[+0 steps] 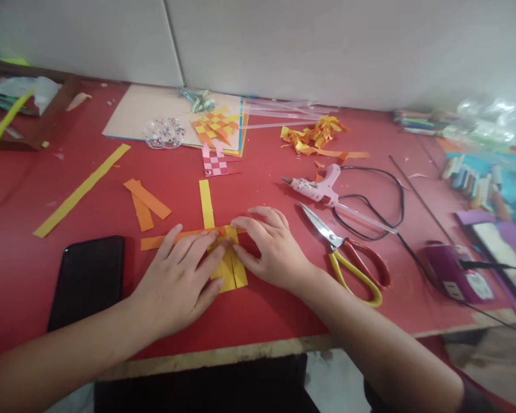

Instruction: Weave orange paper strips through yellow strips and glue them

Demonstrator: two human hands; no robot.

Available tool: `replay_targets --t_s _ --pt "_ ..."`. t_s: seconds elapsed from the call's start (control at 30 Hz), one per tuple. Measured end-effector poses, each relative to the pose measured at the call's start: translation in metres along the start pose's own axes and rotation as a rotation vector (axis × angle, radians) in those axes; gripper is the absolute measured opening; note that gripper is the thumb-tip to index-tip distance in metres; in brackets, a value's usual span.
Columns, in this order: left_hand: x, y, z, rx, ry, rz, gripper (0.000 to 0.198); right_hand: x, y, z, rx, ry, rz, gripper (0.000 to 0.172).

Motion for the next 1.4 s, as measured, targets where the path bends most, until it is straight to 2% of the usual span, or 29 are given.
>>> replay_targets --t_s 0.23,0.4,0.53,0.63,0.77,0.9,1.03,1.17,1.27,1.4 --pt "-0.002 0.000 0.001 -0.001 0.016 0.029 0.045 0.008 -0.002 0.005 -0.010 -0.046 0.121 0.032" --pt "-0.003 0.000 0.003 -0.020 0.031 0.035 0.050 0.014 -0.001 0.038 0.029 -0.034 0.140 0.031" --pt "-0.004 0.000 0.001 -0.009 0.039 0.035 0.050 0.003 0.000 0.066 0.025 -0.057 0.132 0.031" --pt "-0.005 0.000 0.001 -0.005 0.043 0.030 0.052 -0.010 -0.001 0.074 -0.019 -0.129 0.156 0.039" --pt "-0.006 0.000 0.001 0.002 0.039 0.023 0.052 -0.018 -0.001 0.074 -0.019 -0.181 0.148 0.045" --pt "-0.006 0.000 0.001 -0.007 0.040 0.020 0.051 -0.011 -0.006 0.070 -0.031 -0.117 0.303 0.041" --pt "-0.006 0.000 -0.001 -0.008 0.029 0.044 0.051 -0.003 -0.013 0.062 -0.210 -0.101 0.624 0.043" --pt "-0.005 0.001 0.000 -0.003 0.029 0.052 0.050 -0.008 -0.018 0.049 -0.377 -0.052 0.845 0.044" --pt "-0.005 0.001 0.001 -0.006 0.039 0.046 0.047 -0.015 -0.019 0.042 -0.423 0.021 0.862 0.052" --pt "-0.005 0.001 0.001 0.003 0.039 0.046 0.043 -0.017 -0.021 0.037 -0.361 0.028 0.788 0.059"
Point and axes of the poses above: each hand's wrist, its own z-axis towards the middle knuckle, its own x-axis out of the back of the hand, y = z × x, the point moved 1 cm from there along z, towards the middle knuckle, and after that the axes turned 2 degrees about y, right-handed, at the moved point
